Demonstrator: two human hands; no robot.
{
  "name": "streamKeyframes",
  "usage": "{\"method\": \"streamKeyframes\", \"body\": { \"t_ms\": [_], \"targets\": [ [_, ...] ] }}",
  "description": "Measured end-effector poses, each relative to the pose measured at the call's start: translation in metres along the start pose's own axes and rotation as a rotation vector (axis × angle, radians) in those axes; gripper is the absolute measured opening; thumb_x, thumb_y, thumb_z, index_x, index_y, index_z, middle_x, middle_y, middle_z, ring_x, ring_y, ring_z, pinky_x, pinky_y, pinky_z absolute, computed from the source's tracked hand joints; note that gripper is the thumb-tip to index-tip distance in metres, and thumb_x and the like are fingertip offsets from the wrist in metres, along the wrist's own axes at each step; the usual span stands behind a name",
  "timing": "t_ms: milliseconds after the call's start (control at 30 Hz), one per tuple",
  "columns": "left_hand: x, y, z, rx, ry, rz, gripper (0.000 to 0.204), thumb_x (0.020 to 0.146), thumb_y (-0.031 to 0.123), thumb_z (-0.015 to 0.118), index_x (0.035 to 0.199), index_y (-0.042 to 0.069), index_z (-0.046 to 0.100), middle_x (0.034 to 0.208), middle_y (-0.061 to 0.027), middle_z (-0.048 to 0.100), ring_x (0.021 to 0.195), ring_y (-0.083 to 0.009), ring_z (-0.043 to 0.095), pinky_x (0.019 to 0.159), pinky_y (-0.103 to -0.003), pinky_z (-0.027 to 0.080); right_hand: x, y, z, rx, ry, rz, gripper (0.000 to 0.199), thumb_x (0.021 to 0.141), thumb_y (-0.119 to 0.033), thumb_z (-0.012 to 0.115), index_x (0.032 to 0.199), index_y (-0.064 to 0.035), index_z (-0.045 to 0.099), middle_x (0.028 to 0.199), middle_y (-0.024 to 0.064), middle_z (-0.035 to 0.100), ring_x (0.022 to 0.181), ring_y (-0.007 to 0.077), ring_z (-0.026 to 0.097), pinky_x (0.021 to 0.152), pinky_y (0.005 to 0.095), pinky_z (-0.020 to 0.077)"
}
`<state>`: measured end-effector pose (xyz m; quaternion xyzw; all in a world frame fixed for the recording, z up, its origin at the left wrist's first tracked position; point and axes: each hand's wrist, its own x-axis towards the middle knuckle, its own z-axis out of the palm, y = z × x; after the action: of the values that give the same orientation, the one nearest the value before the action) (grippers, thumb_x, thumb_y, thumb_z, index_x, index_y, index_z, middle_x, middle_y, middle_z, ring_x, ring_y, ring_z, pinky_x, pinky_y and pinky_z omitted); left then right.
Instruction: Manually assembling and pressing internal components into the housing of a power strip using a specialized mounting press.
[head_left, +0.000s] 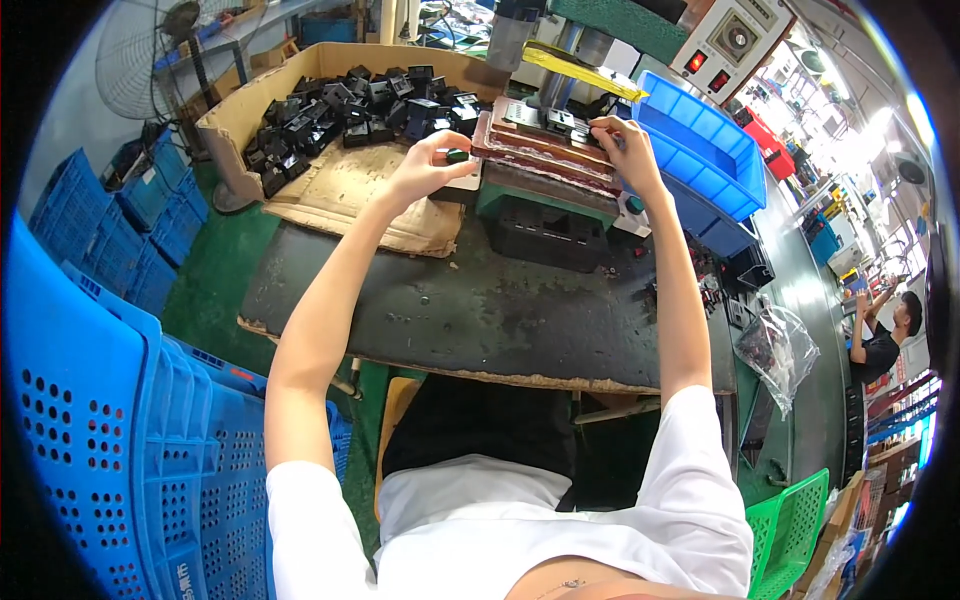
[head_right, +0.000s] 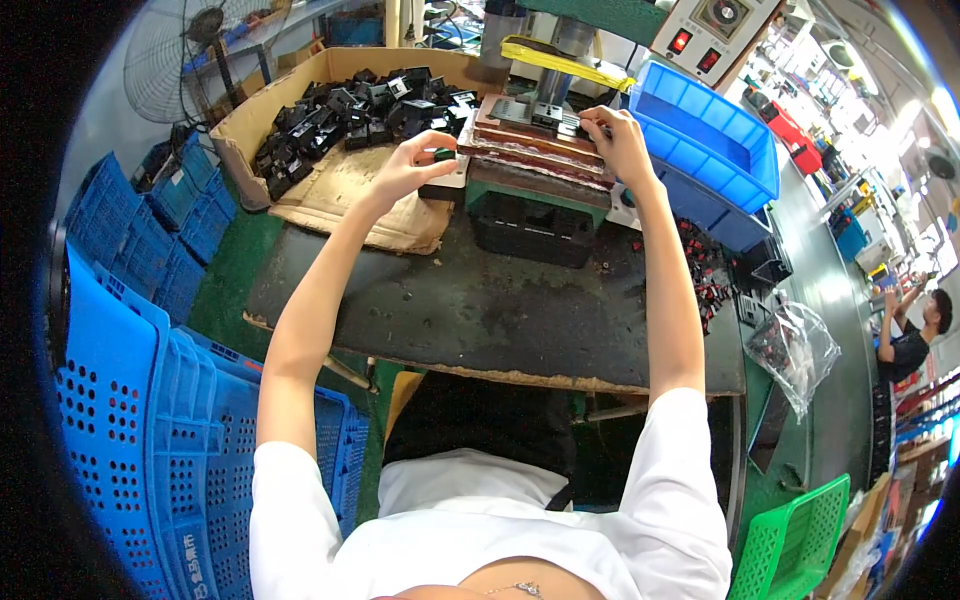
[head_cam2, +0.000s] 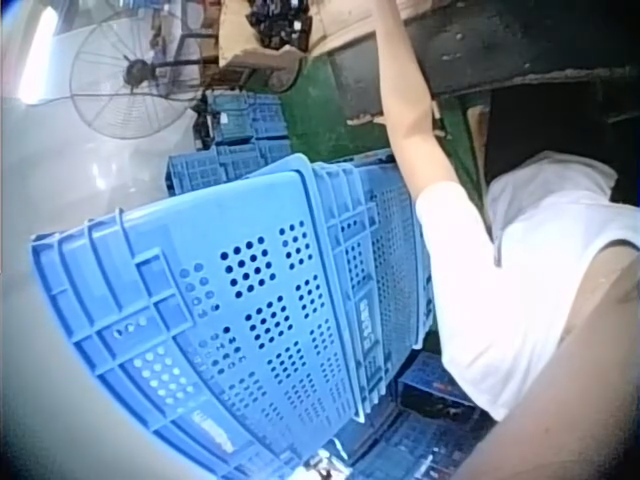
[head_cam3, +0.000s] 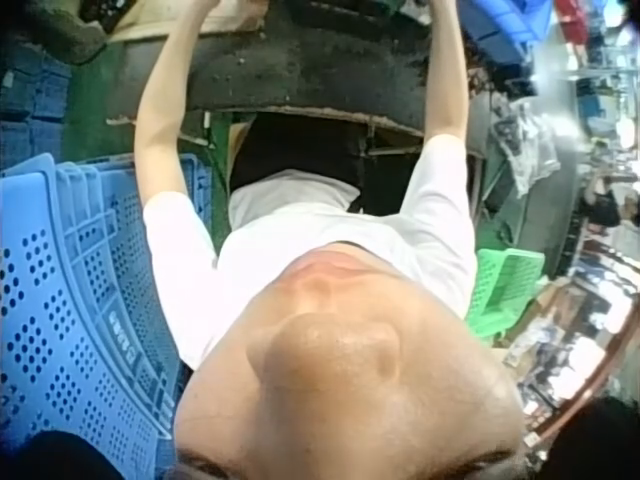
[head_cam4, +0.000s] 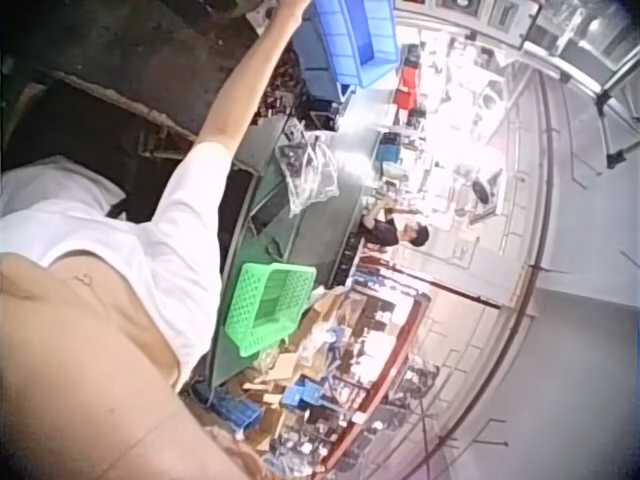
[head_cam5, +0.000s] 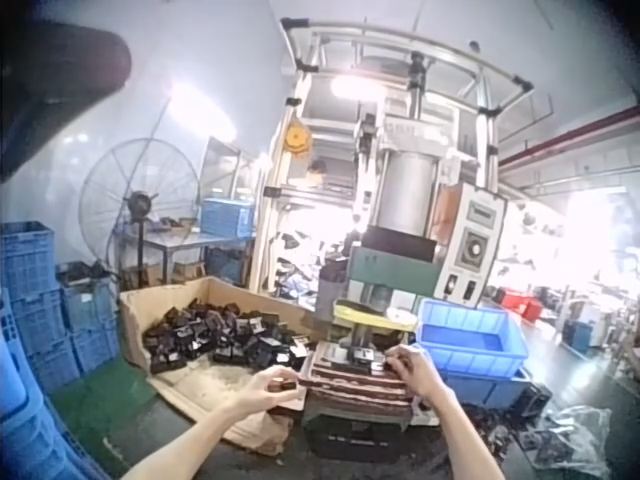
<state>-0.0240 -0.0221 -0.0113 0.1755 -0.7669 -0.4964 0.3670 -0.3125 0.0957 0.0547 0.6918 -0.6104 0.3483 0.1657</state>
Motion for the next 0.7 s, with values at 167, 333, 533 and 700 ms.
{"method": "streamKeyframes", "body": {
  "t_ms": [167,333,533,700],
  "targets": [
    [-0.002,0.002,0.000,-0.038,-0.010,-0.013,0.033,0.077,0.019,0.070,0.104,0.004,0.058,0.101,-0.0030,0.059,0.089,-0.0112,0.056,0.078,-0.026,0.045,-0.003,0.002,0.002,0.102,-0.005,0.084,0.018,0.084,-0.015,0.062,0.099,-0.0052,0.063,0.085,0.0088,0.065,0.076,0.0167,0.060,0.071,0.0285,0.0462],
    [-0.001,0.003,0.001,-0.003,0.004,-0.007,0.032,0.078,0.018,0.069,0.104,0.004,0.058,0.101,-0.0029,0.059,0.087,-0.0109,0.057,0.077,-0.025,0.046,-0.003,0.010,0.006,0.196,-0.001,0.111,0.017,0.085,-0.012,0.061,0.098,-0.0026,0.063,0.086,0.0056,0.065,0.079,0.0112,0.058,0.074,0.0265,0.0464],
    [0.000,0.002,-0.001,0.027,0.004,0.032,0.030,0.078,0.016,0.068,0.104,0.005,0.058,0.101,-0.0032,0.059,0.088,-0.0107,0.057,0.076,-0.025,0.047,-0.003,0.018,0.013,0.380,0.002,0.206,0.013,0.085,-0.013,0.061,0.094,-0.0026,0.063,0.087,0.0012,0.063,0.082,0.0078,0.055,0.077,0.0239,0.0447],
    [0.001,0.000,0.002,0.028,0.031,0.073,0.025,0.078,0.013,0.067,0.099,0.002,0.059,0.098,-0.0056,0.059,0.086,-0.0127,0.058,0.075,-0.025,0.048,-0.004,0.023,0.010,0.529,-0.020,0.266,0.012,0.085,-0.013,0.062,0.092,-0.0036,0.064,0.087,-0.0007,0.062,0.082,0.0063,0.053,0.078,0.0222,0.0433]
  ]
}}
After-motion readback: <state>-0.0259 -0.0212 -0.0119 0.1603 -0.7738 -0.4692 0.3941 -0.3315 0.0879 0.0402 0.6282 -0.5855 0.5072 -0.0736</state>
